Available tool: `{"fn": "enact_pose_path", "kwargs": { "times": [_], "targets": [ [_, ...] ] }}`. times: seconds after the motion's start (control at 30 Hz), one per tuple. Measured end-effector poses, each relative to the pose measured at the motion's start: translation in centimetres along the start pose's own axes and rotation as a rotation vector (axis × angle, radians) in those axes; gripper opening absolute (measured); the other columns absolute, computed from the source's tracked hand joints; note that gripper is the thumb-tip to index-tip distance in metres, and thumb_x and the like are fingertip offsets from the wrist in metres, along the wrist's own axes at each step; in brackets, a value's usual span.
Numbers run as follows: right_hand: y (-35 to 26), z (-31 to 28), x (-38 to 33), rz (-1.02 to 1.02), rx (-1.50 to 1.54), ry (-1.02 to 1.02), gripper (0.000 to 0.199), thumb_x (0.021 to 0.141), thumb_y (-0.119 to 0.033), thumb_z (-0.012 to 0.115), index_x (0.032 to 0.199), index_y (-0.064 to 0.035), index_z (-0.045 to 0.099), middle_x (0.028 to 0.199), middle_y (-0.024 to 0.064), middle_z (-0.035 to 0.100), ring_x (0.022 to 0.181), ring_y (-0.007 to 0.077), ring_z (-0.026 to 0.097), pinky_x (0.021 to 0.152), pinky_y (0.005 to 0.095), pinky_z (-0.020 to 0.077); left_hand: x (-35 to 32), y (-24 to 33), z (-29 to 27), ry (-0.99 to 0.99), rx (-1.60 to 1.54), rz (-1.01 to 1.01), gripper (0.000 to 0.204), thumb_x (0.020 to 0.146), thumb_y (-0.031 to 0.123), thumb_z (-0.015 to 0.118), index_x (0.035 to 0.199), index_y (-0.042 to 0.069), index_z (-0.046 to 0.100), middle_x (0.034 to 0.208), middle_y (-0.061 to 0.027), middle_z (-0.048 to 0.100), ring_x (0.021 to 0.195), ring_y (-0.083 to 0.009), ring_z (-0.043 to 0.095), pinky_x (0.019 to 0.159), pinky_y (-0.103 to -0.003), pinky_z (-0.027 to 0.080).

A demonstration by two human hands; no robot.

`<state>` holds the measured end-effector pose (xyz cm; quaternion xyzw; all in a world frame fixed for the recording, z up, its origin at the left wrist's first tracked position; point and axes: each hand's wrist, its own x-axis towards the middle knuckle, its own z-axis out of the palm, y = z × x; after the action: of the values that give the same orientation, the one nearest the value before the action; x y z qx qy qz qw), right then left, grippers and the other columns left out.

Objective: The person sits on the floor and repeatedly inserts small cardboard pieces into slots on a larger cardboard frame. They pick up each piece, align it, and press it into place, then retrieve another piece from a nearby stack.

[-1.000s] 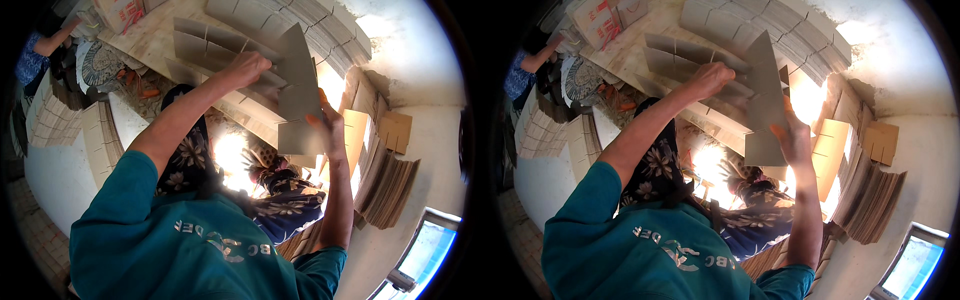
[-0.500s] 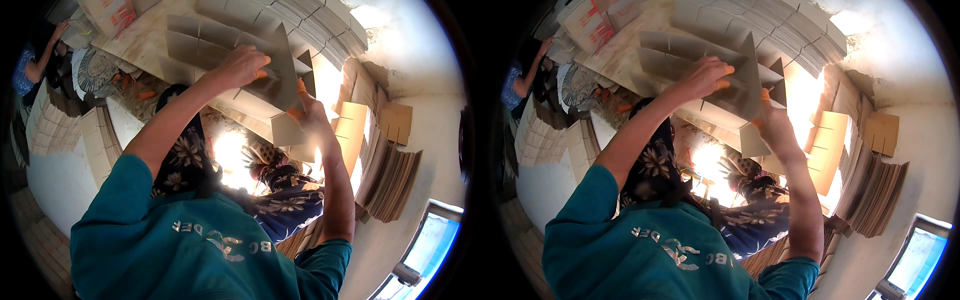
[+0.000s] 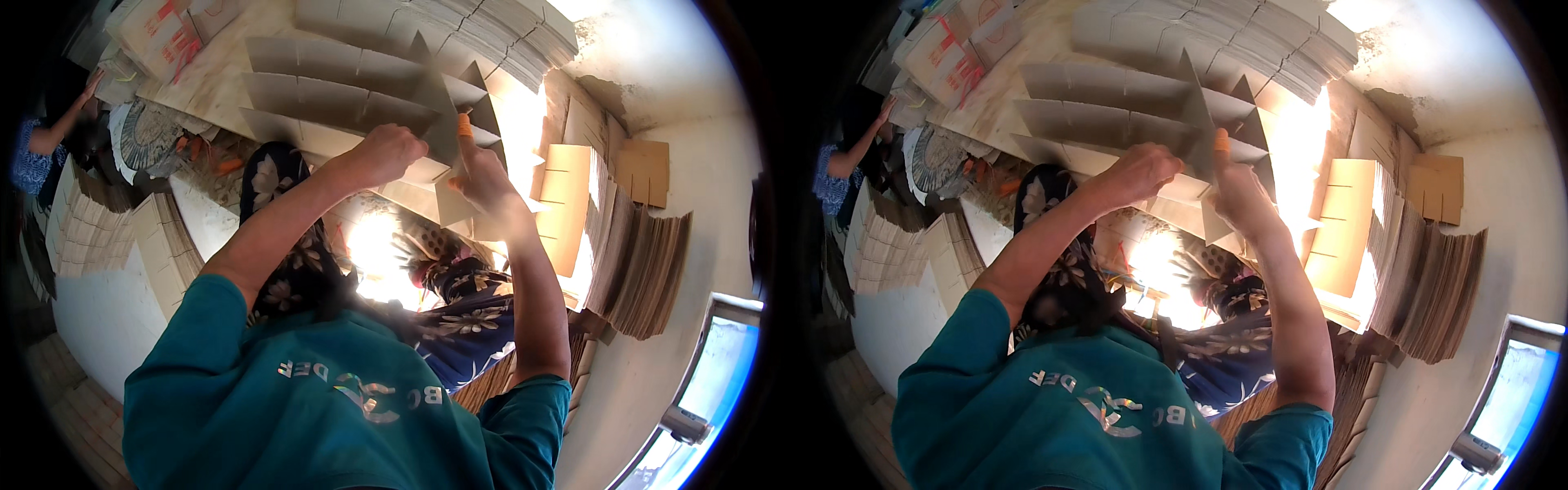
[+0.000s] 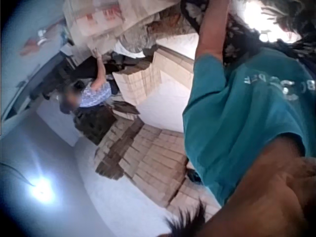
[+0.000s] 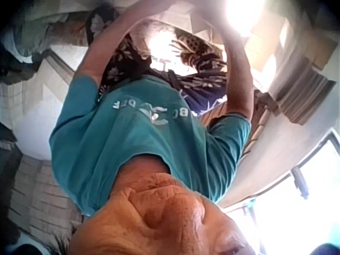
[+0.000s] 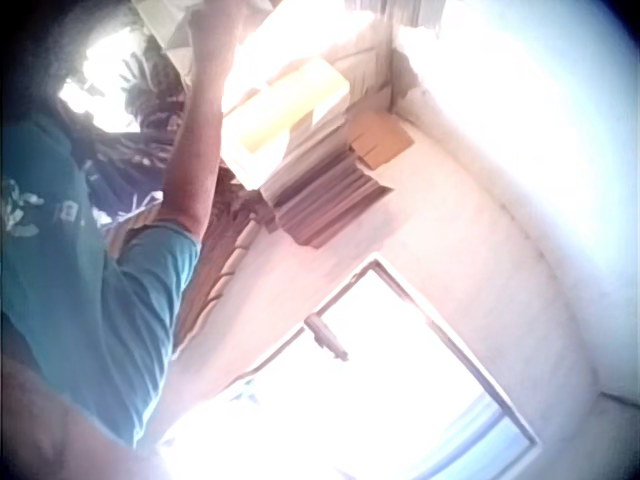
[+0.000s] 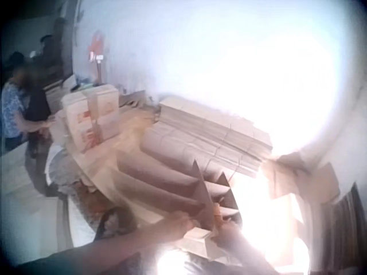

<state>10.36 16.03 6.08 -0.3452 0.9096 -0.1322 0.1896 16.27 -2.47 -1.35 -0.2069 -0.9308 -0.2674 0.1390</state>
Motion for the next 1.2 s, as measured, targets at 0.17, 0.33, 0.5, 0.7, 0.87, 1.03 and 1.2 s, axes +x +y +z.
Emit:
{"fn": "enact_pose_path", "kwargs": {
  "times": [0.17, 0.33, 0.5, 0.7, 0.87, 1.03, 1.2],
  "targets": [
    [0.5, -0.5, 0.2, -0.034, 0.230, 0.036, 0.092, 0.070, 0.001, 0.068, 0.145, -0.0041, 0.016, 0.091, 0.0262, 0.062, 0.088, 0.0334, 0.062, 0.076, 0.0389, 0.0470, -0.1, -0.2, -0.1, -0.013, 0.003, -0.014, 0.012, 0.062, -0.005, 0.062, 0.069, 0.002, 0.054, 0.065, -0.0141, 0.055, 0.068, -0.0329, 0.057, 0.063, -0.042, 0.045],
    [-0.7, 0.3, 0.3, 0.061, 0.177, 0.031, 0.090, 0.070, -0.002, 0.071, 0.144, -0.0017, 0.020, 0.091, 0.0263, 0.062, 0.089, 0.0326, 0.062, 0.073, 0.0376, 0.0472, -0.2, 0.1, -0.2, -0.047, 0.017, -0.045, 0.009, 0.067, -0.002, 0.062, 0.072, 0.002, 0.056, 0.067, -0.0146, 0.056, 0.069, -0.0327, 0.057, 0.064, -0.042, 0.045],
    [-0.1, 4.5, -1.9, 0.022, 0.019, 0.116, 0.088, 0.073, -0.013, 0.070, 0.143, 0.0005, 0.018, 0.082, 0.0231, 0.062, 0.078, 0.0376, 0.062, 0.067, 0.0437, 0.0486, -0.5, 0.3, 0.2, -0.091, 0.029, -0.068, 0.011, 0.073, 0.003, 0.064, 0.083, 0.002, 0.062, 0.072, -0.0134, 0.058, 0.073, -0.0310, 0.058, 0.067, -0.040, 0.046],
    [10.6, 3.5, -6.4, 0.176, 0.016, 0.899, 0.036, 0.085, -0.017, 0.066, 0.119, -0.0074, 0.058, 0.091, 0.0094, 0.066, 0.065, 0.0229, 0.062, 0.061, 0.0330, 0.0511, -2.4, 0.8, -2.0, 0.154, -0.061, 0.035, 0.036, 0.068, 0.011, 0.073, 0.101, 0.000, 0.063, 0.089, -0.0115, 0.065, 0.083, -0.0281, 0.059, 0.076, -0.038, 0.048],
    [21.0, 3.3, -15.2, 0.517, -0.847, 0.870, 0.059, 0.080, -0.030, 0.070, 0.127, -0.0038, 0.047, 0.113, 0.0181, 0.054, 0.101, 0.0334, 0.054, 0.084, 0.0432, 0.0474, -3.7, 0.7, -4.5, 0.241, 0.075, 0.036, 0.043, 0.068, 0.007, 0.074, 0.108, 0.000, 0.061, 0.098, -0.0126, 0.065, 0.094, -0.0282, 0.059, 0.081, -0.037, 0.049],
    [24.6, 4.6, -16.6, 0.800, -0.483, 0.759, 0.052, 0.073, -0.035, 0.075, 0.108, -0.0048, 0.053, 0.105, 0.0169, 0.057, 0.094, 0.0330, 0.056, 0.077, 0.0408, 0.0482, -4.1, 0.1, -4.7, 0.271, 0.087, -0.053, 0.043, 0.067, 0.007, 0.074, 0.108, 0.001, 0.062, 0.099, -0.0113, 0.065, 0.093, -0.0277, 0.058, 0.081, -0.037, 0.047],
    [30.1, 5.0, -18.0, 0.745, -0.200, 1.018, 0.040, 0.080, -0.032, 0.070, 0.101, -0.0031, 0.054, 0.095, 0.0204, 0.061, 0.085, 0.0330, 0.061, 0.071, 0.0417, 0.0480, -4.0, 0.0, -4.8, 0.285, 0.091, -0.034, 0.042, 0.068, 0.010, 0.075, 0.106, 0.001, 0.062, 0.097, -0.0099, 0.066, 0.091, -0.0263, 0.058, 0.082, -0.037, 0.046]
  ]
}}
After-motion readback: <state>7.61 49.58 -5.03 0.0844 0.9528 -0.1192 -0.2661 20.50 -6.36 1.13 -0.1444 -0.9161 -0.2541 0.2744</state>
